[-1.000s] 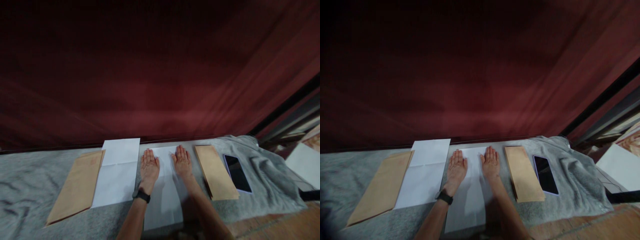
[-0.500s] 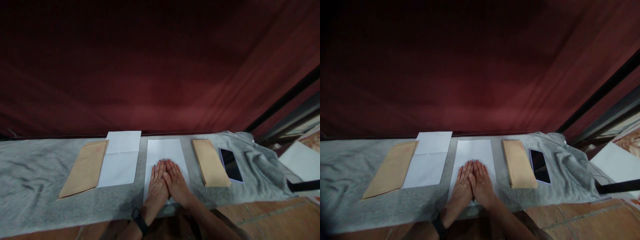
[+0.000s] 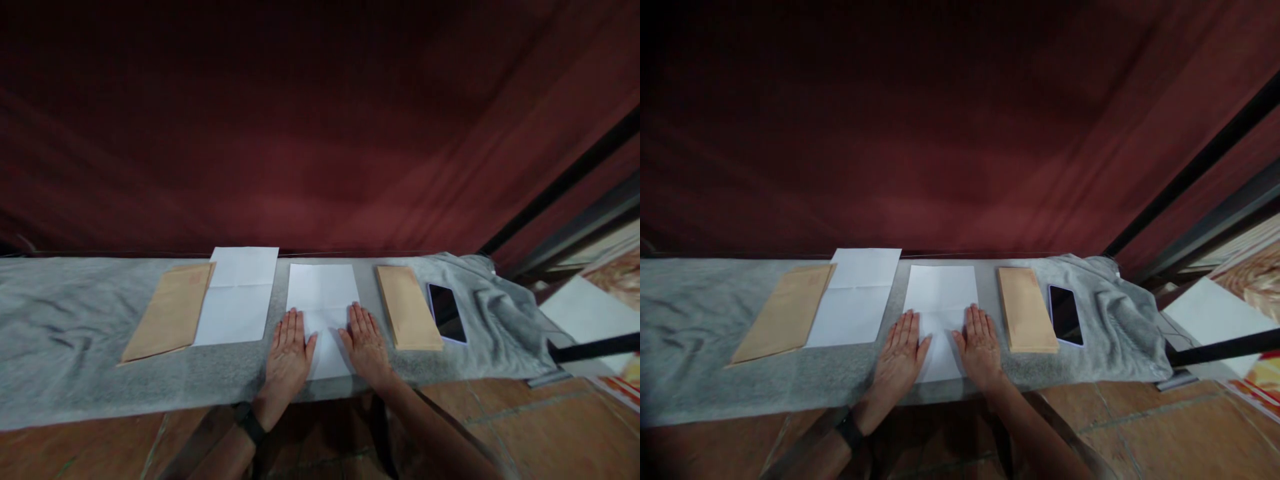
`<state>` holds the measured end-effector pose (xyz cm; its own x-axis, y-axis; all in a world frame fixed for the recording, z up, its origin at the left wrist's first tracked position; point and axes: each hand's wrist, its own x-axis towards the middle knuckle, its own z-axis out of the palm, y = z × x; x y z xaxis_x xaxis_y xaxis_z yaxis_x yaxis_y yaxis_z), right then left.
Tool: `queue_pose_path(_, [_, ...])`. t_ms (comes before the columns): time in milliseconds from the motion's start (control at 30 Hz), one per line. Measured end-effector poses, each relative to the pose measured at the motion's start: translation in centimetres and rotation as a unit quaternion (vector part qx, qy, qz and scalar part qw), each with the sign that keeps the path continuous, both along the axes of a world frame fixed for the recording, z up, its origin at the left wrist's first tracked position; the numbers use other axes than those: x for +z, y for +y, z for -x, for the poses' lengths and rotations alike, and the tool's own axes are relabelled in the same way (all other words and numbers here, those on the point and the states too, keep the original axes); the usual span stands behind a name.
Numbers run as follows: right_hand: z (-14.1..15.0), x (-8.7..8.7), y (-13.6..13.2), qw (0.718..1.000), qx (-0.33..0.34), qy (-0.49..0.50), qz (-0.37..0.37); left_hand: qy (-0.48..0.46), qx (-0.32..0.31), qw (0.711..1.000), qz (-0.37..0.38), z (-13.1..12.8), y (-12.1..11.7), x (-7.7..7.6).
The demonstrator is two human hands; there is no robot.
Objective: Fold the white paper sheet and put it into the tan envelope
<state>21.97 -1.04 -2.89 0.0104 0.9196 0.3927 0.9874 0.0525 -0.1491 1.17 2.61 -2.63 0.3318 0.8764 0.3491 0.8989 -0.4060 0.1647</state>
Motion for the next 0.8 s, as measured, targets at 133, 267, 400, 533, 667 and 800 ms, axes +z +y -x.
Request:
queue_pose_path(133, [-0.8,-0.3,-0.3,1.0,-0.014,-0.007,0.001,-0.007,0.011,1.0,-0.005,1.1,-0.3,-0.2])
queue_pose_path(267, [-0.8,-0.1,-0.4,0.999,-0.028,0.013,-0.015,-0.011,0.015,1.0,-0.02,1.3,-0.8,0.4])
queue_pose_path(400, [1.4,0.5,-0.6,0.998,0.032,0.057,-0.013,-0.001,-0.049,0.999,-0.023,-0.4,-2.3,0.9])
queue_pose_path(533, [4.5,0.8,-1.1,0.989,0.12,0.078,0.042,0.024,-0.111,0.993,-0.011,-1.8,-3.9,0.5])
queue_pose_path(667, [5.1,0.5,-1.8,0.989,0.128,0.055,0.052,0.036,-0.116,0.993,-0.003,-1.4,-4.2,-0.1])
queue_pose_path(800, [3.7,0.1,-2.4,0.994,0.105,0.01,0.024,0.021,-0.077,0.997,0.004,-0.4,-3.7,-0.6])
